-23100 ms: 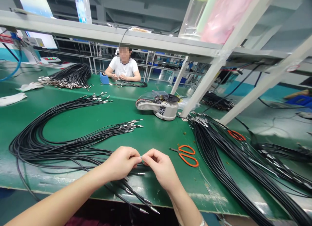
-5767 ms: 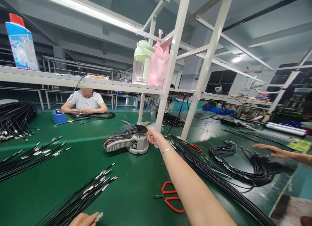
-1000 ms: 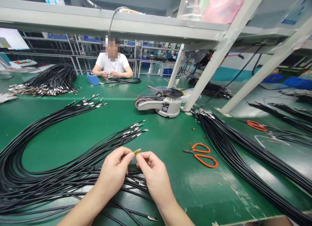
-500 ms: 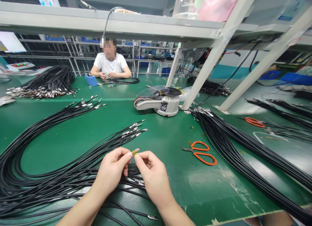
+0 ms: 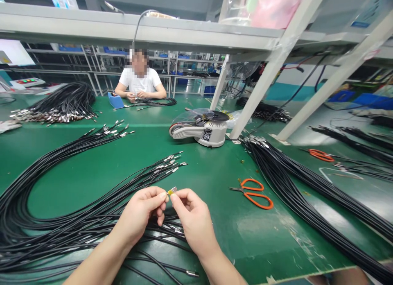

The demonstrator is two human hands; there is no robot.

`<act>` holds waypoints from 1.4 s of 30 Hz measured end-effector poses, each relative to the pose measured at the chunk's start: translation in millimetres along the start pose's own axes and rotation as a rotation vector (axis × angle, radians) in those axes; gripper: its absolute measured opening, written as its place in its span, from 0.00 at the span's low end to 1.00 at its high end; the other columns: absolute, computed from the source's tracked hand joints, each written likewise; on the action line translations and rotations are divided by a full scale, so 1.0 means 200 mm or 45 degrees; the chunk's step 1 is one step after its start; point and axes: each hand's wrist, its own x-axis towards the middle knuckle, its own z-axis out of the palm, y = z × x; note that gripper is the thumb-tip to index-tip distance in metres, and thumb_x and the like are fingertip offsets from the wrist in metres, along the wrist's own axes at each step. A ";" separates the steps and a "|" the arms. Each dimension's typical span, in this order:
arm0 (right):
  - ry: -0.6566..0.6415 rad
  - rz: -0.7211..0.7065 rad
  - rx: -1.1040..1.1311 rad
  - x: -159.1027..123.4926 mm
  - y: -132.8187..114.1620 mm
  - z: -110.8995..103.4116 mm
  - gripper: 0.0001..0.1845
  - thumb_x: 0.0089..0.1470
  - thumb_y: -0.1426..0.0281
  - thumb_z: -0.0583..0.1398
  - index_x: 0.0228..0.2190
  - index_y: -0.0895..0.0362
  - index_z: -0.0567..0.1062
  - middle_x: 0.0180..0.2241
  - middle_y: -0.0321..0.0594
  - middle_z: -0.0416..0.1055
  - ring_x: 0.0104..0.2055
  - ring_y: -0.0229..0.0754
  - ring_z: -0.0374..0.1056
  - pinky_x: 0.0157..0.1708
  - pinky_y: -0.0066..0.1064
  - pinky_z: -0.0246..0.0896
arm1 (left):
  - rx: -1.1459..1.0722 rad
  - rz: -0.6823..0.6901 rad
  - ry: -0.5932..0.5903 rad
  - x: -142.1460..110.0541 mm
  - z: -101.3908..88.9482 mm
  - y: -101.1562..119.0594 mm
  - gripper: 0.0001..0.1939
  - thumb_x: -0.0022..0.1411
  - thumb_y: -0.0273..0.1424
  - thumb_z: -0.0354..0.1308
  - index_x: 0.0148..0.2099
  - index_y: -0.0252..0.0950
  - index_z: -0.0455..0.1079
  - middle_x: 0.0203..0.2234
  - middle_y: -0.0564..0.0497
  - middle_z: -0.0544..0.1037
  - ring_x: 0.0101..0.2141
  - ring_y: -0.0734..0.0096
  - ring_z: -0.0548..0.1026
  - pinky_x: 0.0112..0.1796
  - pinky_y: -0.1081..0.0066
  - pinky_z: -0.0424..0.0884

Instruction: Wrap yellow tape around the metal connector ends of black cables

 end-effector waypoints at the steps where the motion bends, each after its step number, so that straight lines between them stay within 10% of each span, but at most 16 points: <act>1: -0.009 -0.008 0.002 0.00 0.00 0.00 0.08 0.50 0.67 0.59 0.24 0.59 0.71 0.25 0.37 0.71 0.28 0.38 0.66 0.31 0.28 0.61 | -0.035 -0.014 -0.023 0.00 0.00 0.00 0.10 0.49 0.34 0.60 0.24 0.31 0.67 0.16 0.57 0.65 0.15 0.81 0.62 0.16 0.78 0.61; 19: -0.418 -0.337 0.065 0.01 0.00 -0.10 0.03 0.50 0.71 0.61 0.25 0.55 0.74 0.28 0.34 0.67 0.33 0.36 0.64 0.36 0.28 0.60 | -0.116 -0.266 -0.666 -0.01 -0.09 0.04 0.13 0.48 0.35 0.59 0.21 0.30 0.66 0.10 0.59 0.57 0.11 0.84 0.52 0.13 0.78 0.55; 28: -0.410 0.019 0.001 0.06 -0.05 -0.23 0.09 0.49 0.66 0.61 0.23 0.59 0.71 0.21 0.31 0.64 0.26 0.34 0.60 0.29 0.27 0.57 | 0.836 0.262 -0.146 -0.06 0.03 0.06 0.09 0.59 0.34 0.51 0.31 0.35 0.66 0.21 0.57 0.65 0.24 0.77 0.61 0.27 0.76 0.59; 42: -0.496 -0.011 -0.434 -0.04 -0.09 -0.31 0.06 0.49 0.69 0.59 0.25 0.58 0.73 0.24 0.34 0.69 0.26 0.35 0.63 0.26 0.25 0.58 | 1.205 0.446 -0.315 -0.06 0.10 -0.02 0.10 0.59 0.30 0.49 0.29 0.36 0.70 0.23 0.55 0.69 0.27 0.74 0.66 0.31 0.75 0.60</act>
